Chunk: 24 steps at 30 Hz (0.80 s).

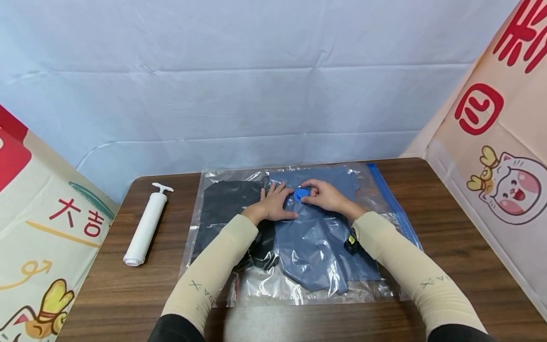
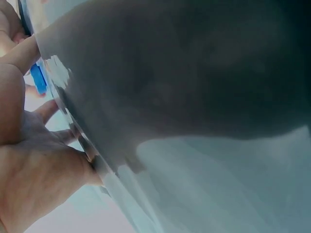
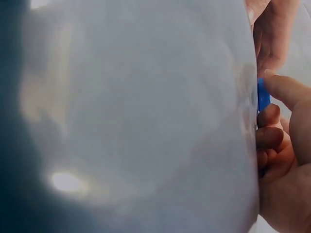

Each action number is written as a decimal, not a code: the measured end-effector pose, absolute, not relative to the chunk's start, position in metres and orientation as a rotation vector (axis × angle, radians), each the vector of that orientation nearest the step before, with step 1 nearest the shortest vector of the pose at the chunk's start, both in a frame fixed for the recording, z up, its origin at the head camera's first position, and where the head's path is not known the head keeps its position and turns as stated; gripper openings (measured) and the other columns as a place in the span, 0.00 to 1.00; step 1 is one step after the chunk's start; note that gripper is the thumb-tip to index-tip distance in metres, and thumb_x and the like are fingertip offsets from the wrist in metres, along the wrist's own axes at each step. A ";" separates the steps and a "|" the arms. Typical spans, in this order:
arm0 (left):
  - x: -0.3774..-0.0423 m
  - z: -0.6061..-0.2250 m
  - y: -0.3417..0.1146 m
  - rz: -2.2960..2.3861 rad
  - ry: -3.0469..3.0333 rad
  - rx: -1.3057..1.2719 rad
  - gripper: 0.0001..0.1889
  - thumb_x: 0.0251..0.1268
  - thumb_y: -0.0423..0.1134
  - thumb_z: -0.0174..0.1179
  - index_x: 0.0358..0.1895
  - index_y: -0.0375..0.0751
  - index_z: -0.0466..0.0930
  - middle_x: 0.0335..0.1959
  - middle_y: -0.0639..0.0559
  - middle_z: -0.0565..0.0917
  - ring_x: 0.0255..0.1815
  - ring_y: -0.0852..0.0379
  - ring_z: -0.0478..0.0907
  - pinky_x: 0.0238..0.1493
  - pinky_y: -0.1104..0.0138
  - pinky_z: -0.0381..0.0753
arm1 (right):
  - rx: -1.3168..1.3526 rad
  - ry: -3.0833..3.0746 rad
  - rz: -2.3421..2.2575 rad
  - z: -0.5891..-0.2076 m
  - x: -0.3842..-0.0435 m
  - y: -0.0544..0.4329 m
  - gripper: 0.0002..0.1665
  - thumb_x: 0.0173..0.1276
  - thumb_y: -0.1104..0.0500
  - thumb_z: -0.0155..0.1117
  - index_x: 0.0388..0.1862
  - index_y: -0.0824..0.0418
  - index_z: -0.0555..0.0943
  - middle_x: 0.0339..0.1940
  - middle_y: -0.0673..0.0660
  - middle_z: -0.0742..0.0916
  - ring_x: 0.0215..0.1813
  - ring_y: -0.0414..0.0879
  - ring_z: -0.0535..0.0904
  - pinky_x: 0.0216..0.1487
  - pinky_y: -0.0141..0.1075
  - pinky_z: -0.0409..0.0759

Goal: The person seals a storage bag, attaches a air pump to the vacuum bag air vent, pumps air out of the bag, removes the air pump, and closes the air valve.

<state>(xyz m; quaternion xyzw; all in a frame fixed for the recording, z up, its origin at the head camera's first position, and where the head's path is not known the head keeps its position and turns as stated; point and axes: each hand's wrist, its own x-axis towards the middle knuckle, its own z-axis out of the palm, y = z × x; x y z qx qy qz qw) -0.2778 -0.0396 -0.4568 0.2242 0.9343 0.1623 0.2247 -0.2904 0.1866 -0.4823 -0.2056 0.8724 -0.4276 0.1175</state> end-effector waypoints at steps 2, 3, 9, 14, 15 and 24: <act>-0.278 -0.457 -0.040 0.445 2.577 0.620 0.41 0.71 0.62 0.60 0.81 0.57 0.54 0.85 0.46 0.41 0.83 0.41 0.30 0.78 0.38 0.32 | -0.601 2.550 -1.252 -0.482 -0.290 0.187 0.28 0.74 0.59 0.67 0.69 0.65 0.74 0.21 0.53 0.78 0.21 0.44 0.70 0.29 0.36 0.71; -0.277 -0.457 -0.040 0.444 2.577 0.620 0.41 0.71 0.62 0.60 0.81 0.57 0.54 0.85 0.46 0.41 0.83 0.41 0.30 0.78 0.38 0.32 | -0.597 2.551 -1.250 -0.482 -0.290 0.187 0.28 0.74 0.59 0.67 0.69 0.64 0.74 0.21 0.53 0.78 0.21 0.44 0.70 0.28 0.35 0.71; -0.277 -0.456 -0.040 0.449 2.580 0.618 0.41 0.70 0.61 0.60 0.81 0.56 0.55 0.85 0.46 0.42 0.83 0.41 0.30 0.77 0.38 0.32 | -0.585 2.569 -1.249 -0.482 -0.291 0.185 0.25 0.73 0.57 0.68 0.66 0.64 0.77 0.21 0.52 0.78 0.21 0.44 0.70 0.29 0.35 0.71; -0.278 -0.456 -0.040 0.450 2.579 0.621 0.41 0.70 0.62 0.61 0.81 0.56 0.55 0.85 0.46 0.42 0.83 0.40 0.30 0.77 0.38 0.32 | -0.584 2.563 -1.254 -0.482 -0.290 0.185 0.28 0.74 0.58 0.67 0.70 0.64 0.74 0.20 0.52 0.77 0.20 0.44 0.69 0.28 0.35 0.70; -0.278 -0.456 -0.040 0.448 2.580 0.624 0.42 0.70 0.62 0.60 0.81 0.56 0.54 0.85 0.46 0.42 0.83 0.40 0.30 0.77 0.38 0.32 | -0.581 2.565 -1.253 -0.482 -0.290 0.185 0.27 0.74 0.59 0.66 0.70 0.63 0.75 0.20 0.52 0.77 0.20 0.43 0.69 0.27 0.35 0.69; -0.279 -0.458 -0.040 0.442 2.579 0.625 0.42 0.70 0.62 0.60 0.81 0.57 0.54 0.85 0.46 0.41 0.83 0.41 0.29 0.77 0.38 0.32 | -0.572 2.585 -1.235 -0.481 -0.289 0.185 0.27 0.73 0.58 0.68 0.68 0.65 0.76 0.20 0.52 0.78 0.20 0.43 0.69 0.27 0.35 0.69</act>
